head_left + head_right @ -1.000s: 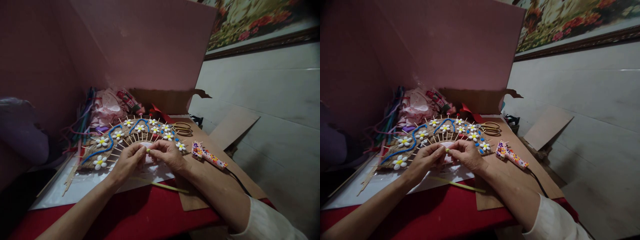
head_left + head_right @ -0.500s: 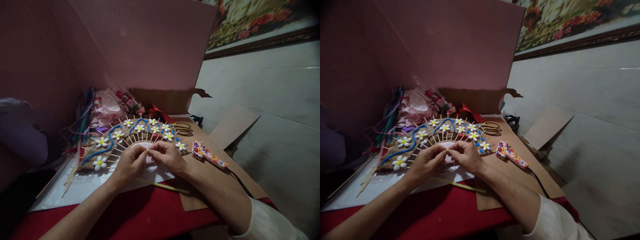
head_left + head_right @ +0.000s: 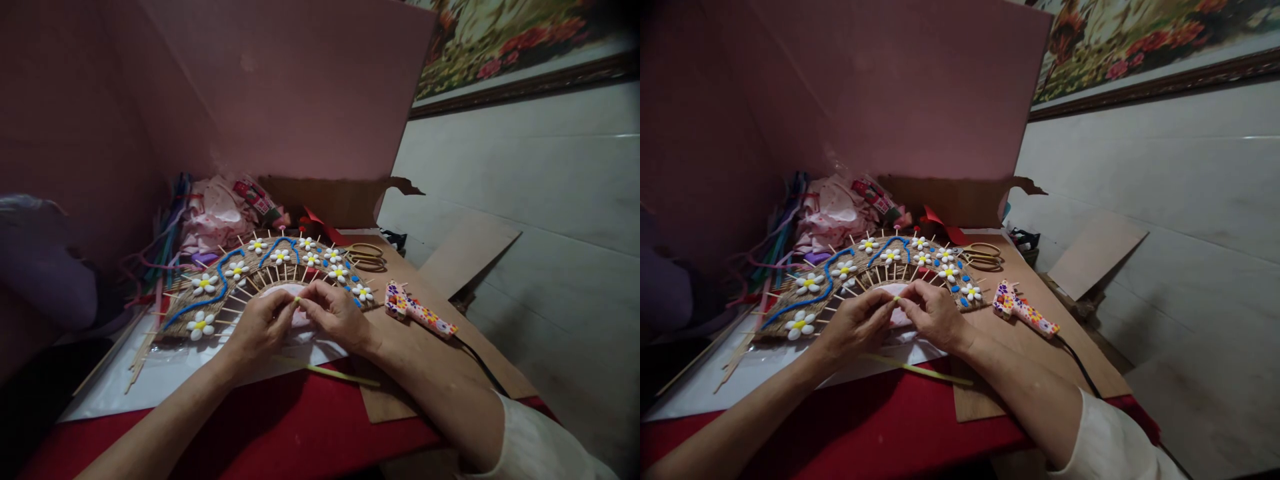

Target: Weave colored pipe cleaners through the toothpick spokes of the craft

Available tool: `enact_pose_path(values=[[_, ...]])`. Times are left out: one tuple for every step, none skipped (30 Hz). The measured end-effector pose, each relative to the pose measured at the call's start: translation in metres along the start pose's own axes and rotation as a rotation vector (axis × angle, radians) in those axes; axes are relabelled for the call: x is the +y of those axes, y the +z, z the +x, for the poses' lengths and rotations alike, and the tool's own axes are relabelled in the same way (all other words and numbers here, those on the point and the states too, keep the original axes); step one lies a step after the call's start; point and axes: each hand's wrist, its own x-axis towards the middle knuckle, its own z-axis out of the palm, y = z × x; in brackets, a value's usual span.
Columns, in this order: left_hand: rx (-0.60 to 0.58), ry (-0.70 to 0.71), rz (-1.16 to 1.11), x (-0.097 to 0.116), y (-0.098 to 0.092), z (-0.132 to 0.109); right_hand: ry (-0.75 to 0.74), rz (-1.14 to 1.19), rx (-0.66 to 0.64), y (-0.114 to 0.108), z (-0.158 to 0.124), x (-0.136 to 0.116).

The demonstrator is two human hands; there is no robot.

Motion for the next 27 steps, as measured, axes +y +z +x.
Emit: enact_pose_path(values=[[-0.013, 0.007, 0.036, 0.0, 0.0, 0.0, -0.046, -0.071, -0.007, -0.001, 0.0, 0.0], [-0.027, 0.027, 0.085, -0.001, 0.0, 0.0, -0.092, -0.135, -0.013, -0.001, 0.0, 0.0], [-0.039, 0.052, 0.132, -0.001, -0.001, 0.001, -0.136, -0.188, -0.02, -0.002, 0.0, 0.0], [-0.046, 0.071, 0.164, -0.001, -0.001, 0.001, -0.172, -0.229, -0.026, -0.002, 0.0, 0.0], [-0.056, 0.091, 0.193, 0.0, -0.001, 0.001, -0.199, -0.256, -0.034, -0.002, 0.0, 0.0], [-0.068, 0.112, 0.222, 0.0, -0.002, 0.002, -0.216, -0.273, -0.044, -0.003, 0.0, 0.0], [-0.082, 0.132, 0.254, 0.0, -0.003, 0.002, -0.227, -0.28, -0.061, -0.003, -0.001, 0.0], [-0.096, 0.154, 0.285, 0.0, -0.004, 0.002, -0.235, -0.284, -0.082, -0.003, -0.001, 0.0], [-0.112, 0.175, 0.317, 0.0, -0.005, 0.003, -0.241, -0.292, -0.101, -0.003, -0.001, 0.0], [-0.129, 0.195, 0.347, -0.001, -0.006, 0.002, -0.245, -0.308, -0.117, -0.003, -0.002, 0.0], [-0.149, 0.211, 0.373, -0.002, -0.007, 0.002, -0.248, -0.331, -0.131, -0.002, -0.003, 0.0], [-0.171, 0.224, 0.394, -0.003, -0.009, 0.002, -0.25, -0.356, -0.141, -0.001, -0.004, 0.0], [-0.193, 0.233, 0.409, -0.004, -0.01, 0.001, -0.25, -0.38, -0.147, 0.0, -0.005, 0.0], [-0.215, 0.238, 0.418, -0.005, -0.01, 0.001, -0.25, -0.399, -0.146, 0.001, -0.005, 0.0], [-0.23, 0.24, 0.425, -0.007, -0.011, 0.001, -0.252, -0.41, -0.144, 0.002, -0.006, 0.0], [-0.24, 0.243, 0.428, -0.007, -0.011, 0.0, -0.254, -0.415, -0.14, 0.003, -0.007, 0.0], [-0.245, 0.247, 0.431, -0.007, -0.011, 0.0, -0.254, -0.418, -0.13, 0.004, -0.008, 0.0], [-0.245, 0.249, 0.434, -0.007, -0.011, 0.0, -0.252, -0.417, -0.119, 0.005, -0.009, -0.001], [-0.242, 0.248, 0.436, -0.006, -0.01, -0.001, -0.246, -0.415, -0.109, 0.006, -0.01, -0.001], [-0.234, 0.243, 0.438, -0.004, -0.009, -0.001, -0.238, -0.414, -0.103, 0.006, -0.011, -0.002], [-0.226, 0.233, 0.439, -0.003, -0.008, -0.002, -0.229, -0.414, -0.097, 0.007, -0.012, -0.003], [-0.216, 0.221, 0.442, -0.001, -0.008, -0.002, -0.221, -0.417, -0.092, 0.008, -0.013, -0.003], [-0.204, 0.209, 0.446, 0.0, -0.007, -0.003, -0.216, -0.426, -0.09, 0.008, -0.014, -0.003], [-0.198, 0.201, 0.45, 0.002, -0.006, -0.003, -0.213, -0.441, -0.088, 0.009, -0.015, -0.003], [-0.193, 0.199, 0.451, 0.002, -0.005, -0.004, -0.212, -0.456, -0.086, 0.01, -0.015, -0.003], [-0.19, 0.198, 0.45, 0.003, -0.005, -0.004, -0.212, -0.466, -0.087, 0.01, -0.015, -0.002], [-0.185, 0.196, 0.445, 0.003, -0.004, -0.004, -0.212, -0.468, -0.085, 0.011, -0.015, -0.001]])
